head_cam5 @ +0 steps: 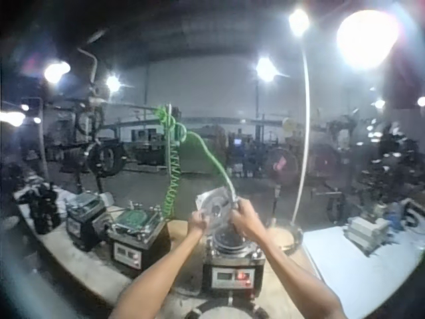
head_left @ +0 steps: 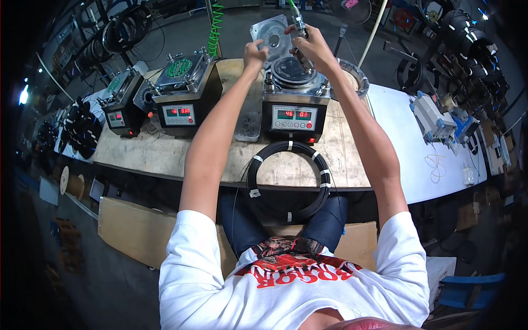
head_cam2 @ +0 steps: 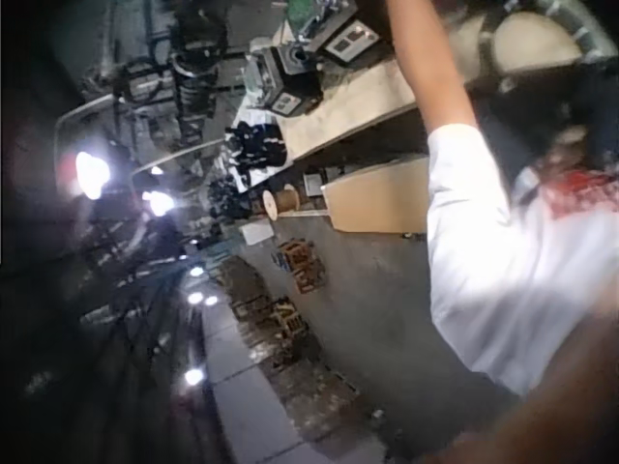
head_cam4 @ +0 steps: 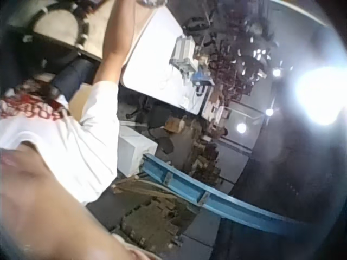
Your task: The recorder prepares industrial wire coils using a winding machine, checking and securing wire ends.
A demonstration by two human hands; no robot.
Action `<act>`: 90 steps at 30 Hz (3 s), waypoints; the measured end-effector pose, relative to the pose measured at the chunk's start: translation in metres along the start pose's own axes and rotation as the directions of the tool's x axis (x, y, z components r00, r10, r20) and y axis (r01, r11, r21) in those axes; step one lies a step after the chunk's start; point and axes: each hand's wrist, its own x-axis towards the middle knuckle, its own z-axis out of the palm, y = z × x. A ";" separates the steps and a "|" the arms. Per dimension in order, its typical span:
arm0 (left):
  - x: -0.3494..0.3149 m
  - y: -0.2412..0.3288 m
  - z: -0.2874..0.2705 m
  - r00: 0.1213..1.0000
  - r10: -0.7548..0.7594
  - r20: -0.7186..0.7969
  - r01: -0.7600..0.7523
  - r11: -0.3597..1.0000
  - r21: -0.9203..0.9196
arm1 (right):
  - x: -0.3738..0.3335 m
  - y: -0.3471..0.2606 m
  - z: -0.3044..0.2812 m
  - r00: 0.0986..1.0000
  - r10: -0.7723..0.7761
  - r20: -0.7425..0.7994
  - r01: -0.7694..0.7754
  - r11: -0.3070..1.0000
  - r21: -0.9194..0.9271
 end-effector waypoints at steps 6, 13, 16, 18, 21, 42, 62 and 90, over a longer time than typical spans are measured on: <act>-0.052 0.022 0.013 0.952 0.244 -0.183 -0.223 0.966 0.127 | 0.002 0.020 0.024 0.993 0.042 -0.109 -0.033 0.996 0.078; -0.082 0.023 0.029 0.907 0.344 -0.244 -0.341 0.938 0.055 | -0.006 0.040 0.026 0.997 -0.030 -0.065 0.024 0.995 -0.094; -0.084 0.032 0.029 0.934 0.268 -0.236 -0.256 0.963 0.081 | -0.009 0.051 0.005 0.992 0.026 -0.125 -0.044 0.989 -0.140; -0.087 0.038 0.027 0.961 0.206 -0.184 -0.196 0.978 0.072 | -0.009 0.056 -0.012 0.990 0.011 -0.138 -0.037 0.981 -0.188; -0.089 0.042 0.025 0.974 0.149 -0.168 -0.142 0.988 0.054 | -0.004 0.055 -0.027 0.987 -0.021 -0.156 -0.023 0.962 -0.274; -0.072 0.022 0.011 0.977 0.176 0.123 -0.160 0.979 -0.129 | 0.020 0.057 -0.002 0.969 -0.170 -0.178 0.168 0.986 -0.025; -0.068 0.013 0.017 0.986 0.078 0.148 -0.051 0.983 -0.178 | 0.053 0.069 -0.008 0.933 -0.162 -0.322 0.196 0.977 0.078; -0.042 0.115 0.020 0.134 0.133 0.982 -0.967 0.233 0.101 | -0.008 0.011 -0.076 0.999 -0.040 0.019 0.042 0.991 -0.129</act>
